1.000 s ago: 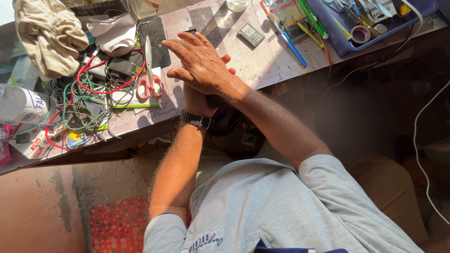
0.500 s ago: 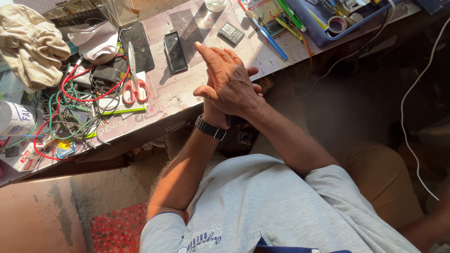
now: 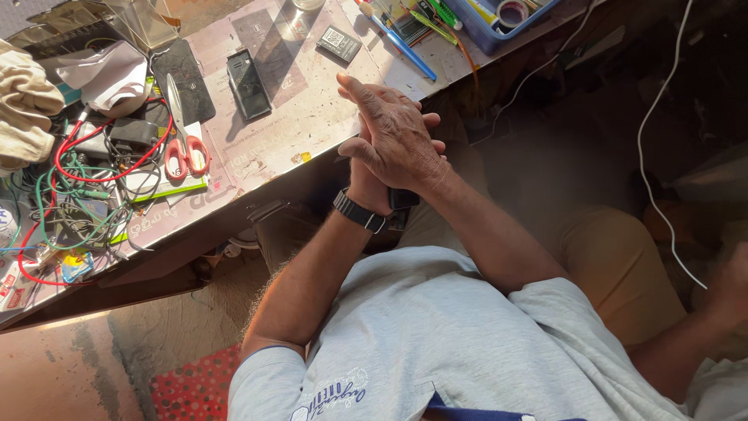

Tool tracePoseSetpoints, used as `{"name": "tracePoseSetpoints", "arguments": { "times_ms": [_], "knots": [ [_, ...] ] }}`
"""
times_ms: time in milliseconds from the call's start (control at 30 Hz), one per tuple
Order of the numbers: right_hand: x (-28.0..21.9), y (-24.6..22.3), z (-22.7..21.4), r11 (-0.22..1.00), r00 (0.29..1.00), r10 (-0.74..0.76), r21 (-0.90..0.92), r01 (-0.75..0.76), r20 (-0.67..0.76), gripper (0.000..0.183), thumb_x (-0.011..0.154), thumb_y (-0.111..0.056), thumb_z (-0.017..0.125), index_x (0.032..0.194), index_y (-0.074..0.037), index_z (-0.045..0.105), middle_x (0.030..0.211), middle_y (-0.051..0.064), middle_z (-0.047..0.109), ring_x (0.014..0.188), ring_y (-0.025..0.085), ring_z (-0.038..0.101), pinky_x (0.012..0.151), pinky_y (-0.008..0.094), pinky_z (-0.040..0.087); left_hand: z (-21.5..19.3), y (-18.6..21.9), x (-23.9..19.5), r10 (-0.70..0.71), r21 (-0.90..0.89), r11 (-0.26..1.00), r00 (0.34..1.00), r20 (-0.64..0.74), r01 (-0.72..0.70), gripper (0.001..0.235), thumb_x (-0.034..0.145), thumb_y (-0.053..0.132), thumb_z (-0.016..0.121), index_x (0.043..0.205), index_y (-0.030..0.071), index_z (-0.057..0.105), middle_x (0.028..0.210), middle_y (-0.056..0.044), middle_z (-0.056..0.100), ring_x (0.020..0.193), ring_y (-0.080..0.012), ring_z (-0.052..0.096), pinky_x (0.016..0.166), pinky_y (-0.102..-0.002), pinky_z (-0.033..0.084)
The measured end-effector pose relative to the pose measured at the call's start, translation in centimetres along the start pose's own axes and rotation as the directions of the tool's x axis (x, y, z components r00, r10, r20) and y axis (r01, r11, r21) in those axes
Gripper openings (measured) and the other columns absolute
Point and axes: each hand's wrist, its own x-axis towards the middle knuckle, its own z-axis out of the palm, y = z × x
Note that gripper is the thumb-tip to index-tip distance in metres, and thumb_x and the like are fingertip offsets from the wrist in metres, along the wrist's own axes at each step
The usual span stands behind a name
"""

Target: The person removes the back cover and battery from a feature phone, then uses a small tool to adjust internal components. They reinsert the battery, replace the back cover, and power on the device to verify functionality.

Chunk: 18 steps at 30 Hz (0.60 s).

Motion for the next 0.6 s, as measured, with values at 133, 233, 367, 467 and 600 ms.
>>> {"name": "tracePoseSetpoints", "arguments": {
  "times_ms": [133, 233, 367, 467, 600],
  "knots": [
    [-0.1, -0.3, -0.1, 0.998, 0.999, -0.032, -0.056, 0.033, 0.008, 0.103, 0.095, -0.086, 0.025, 0.162, -0.008, 0.031, 0.149, 0.015, 0.062, 0.140, 0.037, 0.054, 0.117, 0.054, 0.041, 0.3, 0.2, -0.3, 0.002, -0.007, 1.000, 0.995, 0.097, -0.002, 0.092, 0.100, 0.084, 0.033, 0.155, 0.011, 0.032, 0.136, -0.025, 0.054, 0.111, -0.0485, 0.065, 0.083, -0.065, 0.060],
    [0.3, -0.6, 0.3, 0.999, 0.999, -0.036, -0.029, 0.036, 0.015, 0.103, 0.094, -0.087, 0.023, 0.160, -0.009, 0.034, 0.145, 0.015, 0.065, 0.136, 0.038, 0.057, 0.113, 0.054, 0.043, 1.0, 0.9, -0.3, 0.016, 0.028, 0.999, 1.000, 0.024, -0.017, 0.090, 0.099, 0.082, 0.035, 0.151, 0.008, 0.036, 0.137, -0.024, 0.053, 0.115, -0.0473, 0.065, 0.083, -0.065, 0.061],
    [0.7, -1.0, 0.7, 0.999, 0.998, -0.046, -0.018, 0.046, 0.031, 0.100, 0.095, -0.087, 0.024, 0.157, -0.010, 0.037, 0.138, 0.015, 0.067, 0.132, 0.038, 0.061, 0.112, 0.054, 0.043, 1.9, 1.8, -0.6, 0.053, -0.017, 0.998, 0.999, 0.003, -0.052, 0.088, 0.092, 0.080, 0.033, 0.149, 0.015, 0.036, 0.134, -0.021, 0.056, 0.112, -0.0453, 0.067, 0.079, -0.065, 0.063],
    [0.9, -1.4, 1.0, 0.999, 0.999, -0.038, -0.007, 0.039, 0.030, 0.096, 0.095, -0.085, 0.027, 0.155, -0.011, 0.041, 0.135, 0.014, 0.070, 0.130, 0.036, 0.062, 0.111, 0.054, 0.044, 2.4, 2.4, -0.9, 0.034, 0.037, 0.999, 0.996, -0.079, -0.031, 0.086, 0.098, 0.079, 0.033, 0.149, 0.010, 0.037, 0.135, -0.021, 0.057, 0.111, -0.0449, 0.068, 0.082, -0.065, 0.062],
    [1.1, -1.9, 1.1, 0.999, 0.999, -0.041, 0.003, 0.041, 0.017, 0.093, 0.097, -0.084, 0.033, 0.152, -0.010, 0.045, 0.131, 0.012, 0.071, 0.126, 0.034, 0.064, 0.108, 0.053, 0.046, 3.0, 2.8, -1.2, -0.001, 0.035, 0.999, 0.996, -0.093, 0.005, 0.092, 0.097, 0.083, 0.029, 0.153, 0.010, 0.036, 0.137, -0.024, 0.058, 0.107, -0.0437, 0.069, 0.084, -0.061, 0.062]
  ]
}}
